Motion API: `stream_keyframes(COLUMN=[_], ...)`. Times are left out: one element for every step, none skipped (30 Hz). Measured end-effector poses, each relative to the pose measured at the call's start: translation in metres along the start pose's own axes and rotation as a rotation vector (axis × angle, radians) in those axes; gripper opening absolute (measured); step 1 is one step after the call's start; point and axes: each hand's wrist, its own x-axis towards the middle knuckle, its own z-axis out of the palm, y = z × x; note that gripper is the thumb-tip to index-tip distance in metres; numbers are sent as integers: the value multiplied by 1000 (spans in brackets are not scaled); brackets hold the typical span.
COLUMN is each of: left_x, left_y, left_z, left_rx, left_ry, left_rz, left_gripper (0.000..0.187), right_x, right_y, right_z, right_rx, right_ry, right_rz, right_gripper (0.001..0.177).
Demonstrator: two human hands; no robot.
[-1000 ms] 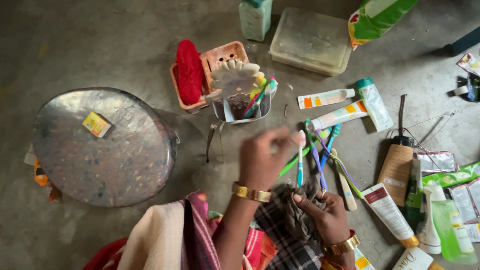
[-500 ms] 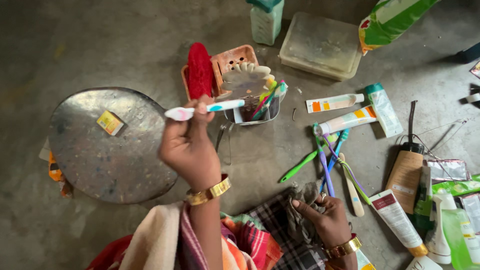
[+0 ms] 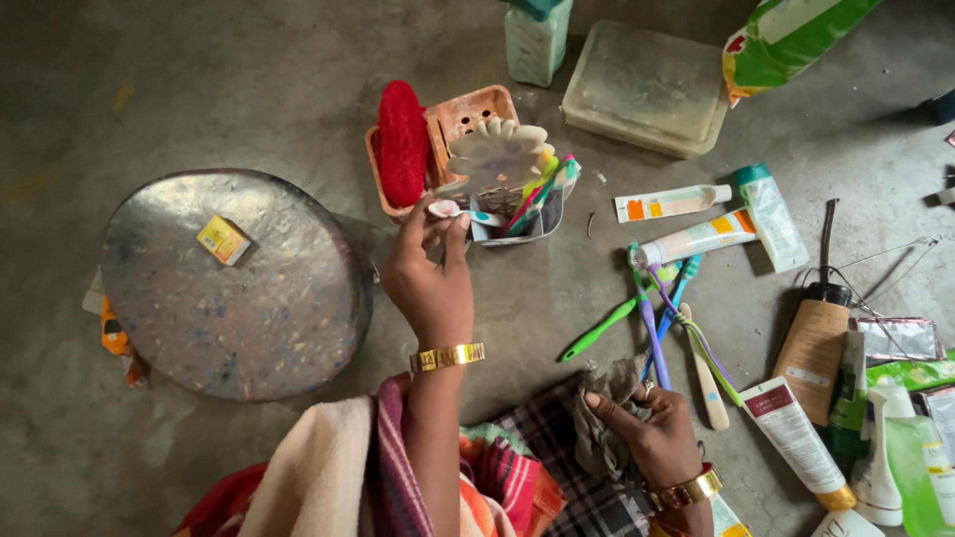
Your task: The person sits on the floor and wipes multiple toothbrushes and several tubes of toothpaste or cream with a cloth. They place the cleaned toothbrushes into a metal holder and continue wiping additional tubes.
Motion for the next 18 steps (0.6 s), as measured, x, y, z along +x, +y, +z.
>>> stream_keyframes(left_x=[1, 1, 2, 2, 2, 1, 1, 1, 2, 1, 0, -1, -4, -10, -16, -23, -32, -44], left_y=[0, -1, -1, -1, -1, 0, 2, 4, 8, 13, 18, 24, 30, 37, 44, 51, 56, 62], left_z=[0, 0, -1, -2, -3, -2, -3, -3, -3, -3, -4, -3, -2, -1, 2, 8, 15, 24], left_rx=[36, 70, 105, 100, 96, 89, 117, 145, 173, 188, 203, 215, 173, 128, 82, 32, -18, -5], left_ry=[13, 20, 28, 33, 38, 41, 28, 18, 7, 21, 35, 49, 92, 130, 163, 90, 18, -122], left_rz=[3, 6, 8, 11, 14, 17, 7, -1, -9, -34, -60, -85, 90, 267, 445, 451, 457, 406], left_gripper=[33, 34, 34, 31, 28, 26, 26, 26, 26, 30, 34, 38, 43, 49, 54, 49, 45, 33], right_x=[0, 0, 1, -1, -1, -2, -2, -2, -1, -1, -2, -3, -3, -4, -4, -4, -3, -2], right_y=[-2, -3, -4, -4, -4, -3, -2, -1, 1, 3, 6, 10, 13, 17, 20, 23, 24, 25], right_z=[0, 1, 1, 1, 1, 0, -2, -4, -7, -11, -15, -21, -27, -31, -34, -34, -34, -31], right_rx=[35, 72, 79, 86, 94, 136, 179, 221, 199, 175, 150, 223, 296, 370, 204, 38, -130, -278], right_ry=[-13, -23, -25, -25, -24, -41, -58, -76, -24, 26, 76, 135, 193, 250, 375, 498, 619, 668], right_rz=[-6, -9, -2, 10, 22, 17, 12, 4, -29, -60, -91, -88, -85, -83, -71, -60, -47, -114], right_gripper=[29, 26, 26, 25, 24, 19, 15, 12, 12, 13, 13, 14, 15, 16, 18, 21, 24, 26])
